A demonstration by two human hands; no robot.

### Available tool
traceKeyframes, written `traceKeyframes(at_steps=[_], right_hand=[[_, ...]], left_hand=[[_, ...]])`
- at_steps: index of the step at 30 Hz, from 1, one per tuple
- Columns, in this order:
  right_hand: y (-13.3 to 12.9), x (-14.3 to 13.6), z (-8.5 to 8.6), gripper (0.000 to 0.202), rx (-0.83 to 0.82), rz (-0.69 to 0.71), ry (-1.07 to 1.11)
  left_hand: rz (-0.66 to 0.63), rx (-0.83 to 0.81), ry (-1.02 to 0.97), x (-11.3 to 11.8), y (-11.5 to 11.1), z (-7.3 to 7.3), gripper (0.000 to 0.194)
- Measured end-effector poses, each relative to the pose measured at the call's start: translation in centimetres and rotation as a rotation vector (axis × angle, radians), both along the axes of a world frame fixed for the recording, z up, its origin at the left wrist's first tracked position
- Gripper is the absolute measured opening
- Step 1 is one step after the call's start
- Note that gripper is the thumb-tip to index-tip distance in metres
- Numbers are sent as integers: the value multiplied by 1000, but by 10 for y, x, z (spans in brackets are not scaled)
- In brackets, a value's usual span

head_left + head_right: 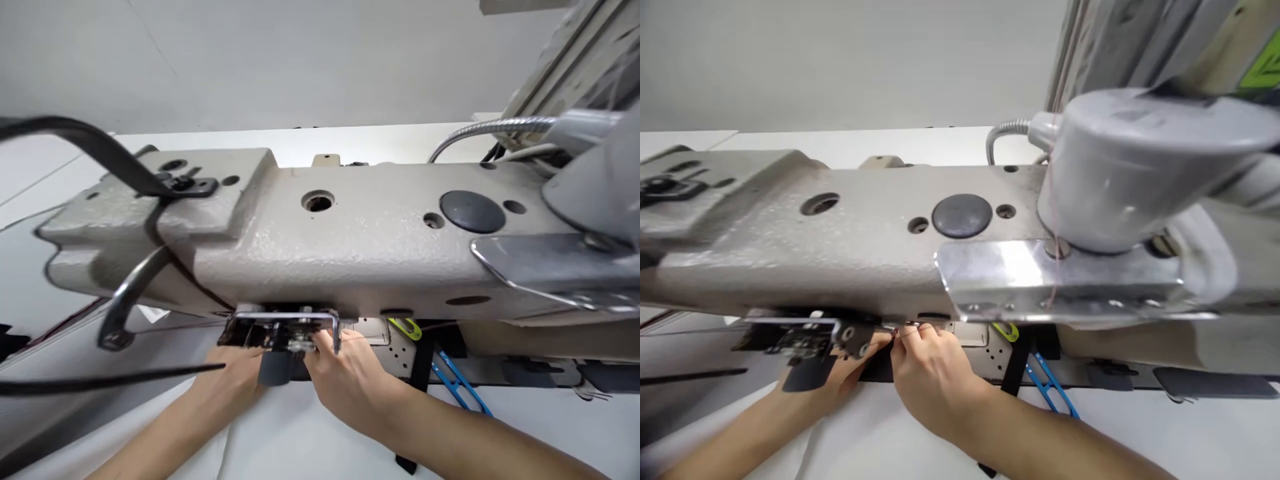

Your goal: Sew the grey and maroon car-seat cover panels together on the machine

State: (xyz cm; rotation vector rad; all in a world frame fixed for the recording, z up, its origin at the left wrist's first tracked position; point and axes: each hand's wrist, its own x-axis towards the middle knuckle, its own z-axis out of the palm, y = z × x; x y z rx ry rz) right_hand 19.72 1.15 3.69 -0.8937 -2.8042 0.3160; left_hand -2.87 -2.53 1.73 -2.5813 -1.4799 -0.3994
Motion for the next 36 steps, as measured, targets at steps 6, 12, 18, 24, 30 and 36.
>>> traceKeyframes(at_steps=[6,12,18,24,30,36], right_hand=[[2,0,1,22,56,-1,-20],[3,1,-2,27,32,-21,17],[6,4,-7,23,-14,-29,75],[7,3,-13,23,-30,-47,101],[6,3,-9,17,-44,-74,105],[8,2,-9,17,-43,-52,92]], left_hand=[[-130,228,39,29,15,39,36],[-106,181,35,24,14,35,33],[-66,150,37,19,13,28,32],[-11,133,54,20,14,29,31],[13,107,108,23,13,30,34],[0,29,84,23,14,30,34]])
